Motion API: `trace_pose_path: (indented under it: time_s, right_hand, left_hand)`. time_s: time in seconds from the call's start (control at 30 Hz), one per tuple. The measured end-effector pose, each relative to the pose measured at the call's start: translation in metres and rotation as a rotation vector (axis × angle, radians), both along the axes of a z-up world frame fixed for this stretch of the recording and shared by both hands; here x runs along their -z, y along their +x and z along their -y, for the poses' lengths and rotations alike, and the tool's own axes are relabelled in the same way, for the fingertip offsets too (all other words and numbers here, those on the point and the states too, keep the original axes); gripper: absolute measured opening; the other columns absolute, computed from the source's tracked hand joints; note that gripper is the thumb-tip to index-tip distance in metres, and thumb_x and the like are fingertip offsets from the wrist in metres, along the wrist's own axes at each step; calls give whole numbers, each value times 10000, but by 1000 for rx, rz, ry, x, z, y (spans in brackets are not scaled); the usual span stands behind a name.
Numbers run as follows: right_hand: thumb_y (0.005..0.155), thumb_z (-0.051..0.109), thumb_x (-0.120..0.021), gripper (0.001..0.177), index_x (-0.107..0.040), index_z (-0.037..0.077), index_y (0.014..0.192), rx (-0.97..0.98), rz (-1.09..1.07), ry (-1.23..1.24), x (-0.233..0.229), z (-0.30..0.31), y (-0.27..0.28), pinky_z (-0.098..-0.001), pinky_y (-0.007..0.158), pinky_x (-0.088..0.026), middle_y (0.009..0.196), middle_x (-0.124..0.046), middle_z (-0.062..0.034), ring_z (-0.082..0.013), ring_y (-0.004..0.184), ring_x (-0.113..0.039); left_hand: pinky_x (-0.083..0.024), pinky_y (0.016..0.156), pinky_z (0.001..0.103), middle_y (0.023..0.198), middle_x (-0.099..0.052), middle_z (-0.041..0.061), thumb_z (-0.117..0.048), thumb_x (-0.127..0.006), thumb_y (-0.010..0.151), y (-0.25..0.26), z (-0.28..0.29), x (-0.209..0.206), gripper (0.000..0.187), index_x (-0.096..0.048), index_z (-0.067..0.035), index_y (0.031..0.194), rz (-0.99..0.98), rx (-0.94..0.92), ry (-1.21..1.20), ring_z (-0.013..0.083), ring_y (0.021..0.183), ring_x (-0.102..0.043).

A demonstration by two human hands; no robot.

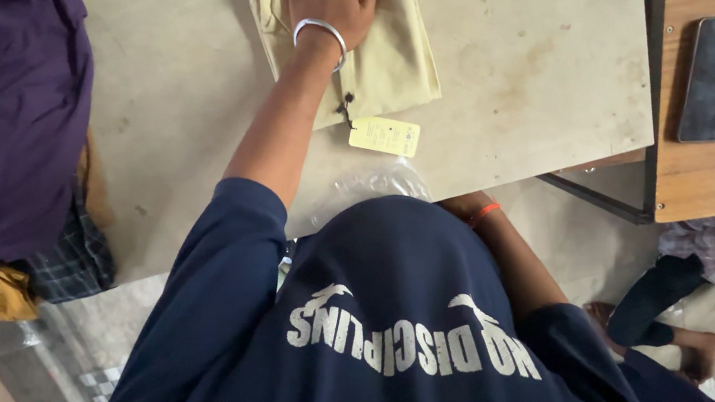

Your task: The person folds a light-colored button-down shirt on a table and then places it inside a clear plastic bag.

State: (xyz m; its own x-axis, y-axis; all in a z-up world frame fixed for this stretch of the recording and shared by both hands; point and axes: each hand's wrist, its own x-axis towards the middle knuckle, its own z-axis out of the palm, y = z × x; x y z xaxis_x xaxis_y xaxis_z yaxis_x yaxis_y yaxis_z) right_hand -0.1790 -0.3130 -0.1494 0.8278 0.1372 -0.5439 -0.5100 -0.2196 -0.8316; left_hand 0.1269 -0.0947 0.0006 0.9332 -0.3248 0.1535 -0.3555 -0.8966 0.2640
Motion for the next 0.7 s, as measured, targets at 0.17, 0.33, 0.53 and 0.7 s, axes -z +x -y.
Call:
trace_pose_path:
  time_s: [0.17,0.33,0.53,0.7]
  right_hand:
    - [779,109,-752,510,-696,62,1284,-97,429,-260,-35,6,-5,-440,1045,-497,1314,-701,-190,-353,1252,-627]
    - [847,324,-736,302,-800,144,1081,-345,118,-491,-71,34,-29,-448,835,-560,1028,-766,-153,-360,933,-713]
    - [898,458,-668,394,-804,101,803,-450,214,-640,-143,60,-46,-447,709,-542,816,-748,-140,-340,773,-693]
    - [897,479,-686,433,-804,73,804,-392,-91,-695,-228,94,-39,-426,583,-527,687,-718,-160,-286,577,-662]
  left_hand:
    - [-225,1164,577,1528,-453,155,-477,-618,992,11,-6,6,660,-466,-62,1482,37,-4,17,374,1429,-350]
    - [-202,1191,574,1607,-361,137,-462,-628,1009,1,-1,11,679,-418,-84,1533,-49,-9,10,362,1493,-290]
    - [-211,1196,563,1576,-401,133,-469,-625,1012,0,0,10,693,-409,-71,1536,-16,-9,7,372,1474,-305]
    - [-205,1192,579,1575,-396,152,-465,-613,1019,-4,1,15,700,-398,-58,1546,-16,-19,33,377,1466,-311]
